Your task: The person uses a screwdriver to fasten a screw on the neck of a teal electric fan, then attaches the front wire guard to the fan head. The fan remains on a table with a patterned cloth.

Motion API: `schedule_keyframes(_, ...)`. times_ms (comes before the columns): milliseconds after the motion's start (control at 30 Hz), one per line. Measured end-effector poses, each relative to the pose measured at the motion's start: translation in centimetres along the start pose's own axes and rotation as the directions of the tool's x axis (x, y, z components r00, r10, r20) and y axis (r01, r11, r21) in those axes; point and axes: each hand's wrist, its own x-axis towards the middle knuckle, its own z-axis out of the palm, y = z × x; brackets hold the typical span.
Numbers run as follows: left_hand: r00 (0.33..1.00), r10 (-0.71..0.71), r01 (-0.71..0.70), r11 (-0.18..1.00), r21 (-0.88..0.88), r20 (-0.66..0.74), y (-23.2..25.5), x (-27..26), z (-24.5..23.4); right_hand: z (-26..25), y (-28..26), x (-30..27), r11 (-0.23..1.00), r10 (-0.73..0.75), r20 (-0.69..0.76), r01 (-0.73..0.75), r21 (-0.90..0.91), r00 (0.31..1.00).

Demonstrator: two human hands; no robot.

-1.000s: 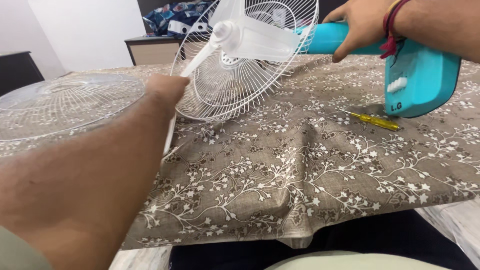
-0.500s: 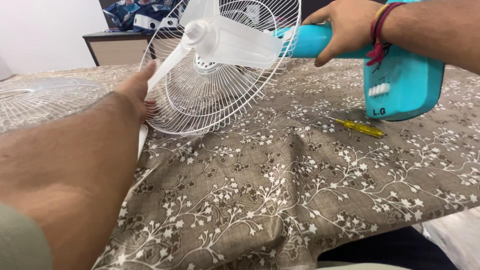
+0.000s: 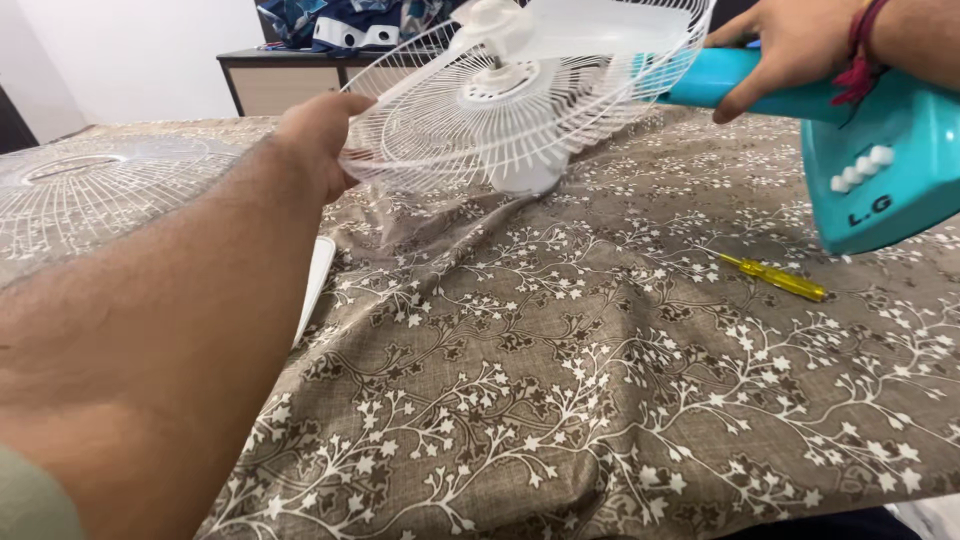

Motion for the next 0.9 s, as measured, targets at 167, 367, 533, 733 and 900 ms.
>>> schedule_keyframes(167, 0.999, -0.019, 0.01, 0.983, -0.184, -0.047, 1.6, -1.6, 2.6, 2.4, 1.9, 1.9, 0.996, -0.032, -0.02, 0.034, 0.078, 0.999)
schedule_keyframes(367, 0.978, -0.074, 0.092, 0.992, 0.087, -0.197, 2.8, -4.8, 3.9, 5.3, 2.8, 2.6, 0.993, -0.017, -0.035, 0.021, 0.118, 0.999)
schedule_keyframes(533, 0.995, -0.098, 0.099, 0.978, -0.185, 0.014, 2.2, -4.6, 4.0, 6.4, 3.2, 3.7, 0.978, -0.095, -0.049, 0.102, 0.183, 0.994)
schedule_keyframes(733, 0.993, -0.108, 0.117, 0.974, -0.192, 0.056, 2.2, -2.9, 3.7, 6.5, 3.1, 4.5, 0.99, -0.061, 0.075, 0.05, 0.131, 0.995)
schedule_keyframes(900, 0.991, -0.126, 0.133, 0.966, -0.221, 0.047, 2.0, -2.3, 3.3, 6.7, 3.6, 6.7, 0.992, -0.08, 0.154, 0.064, 0.107, 0.985)
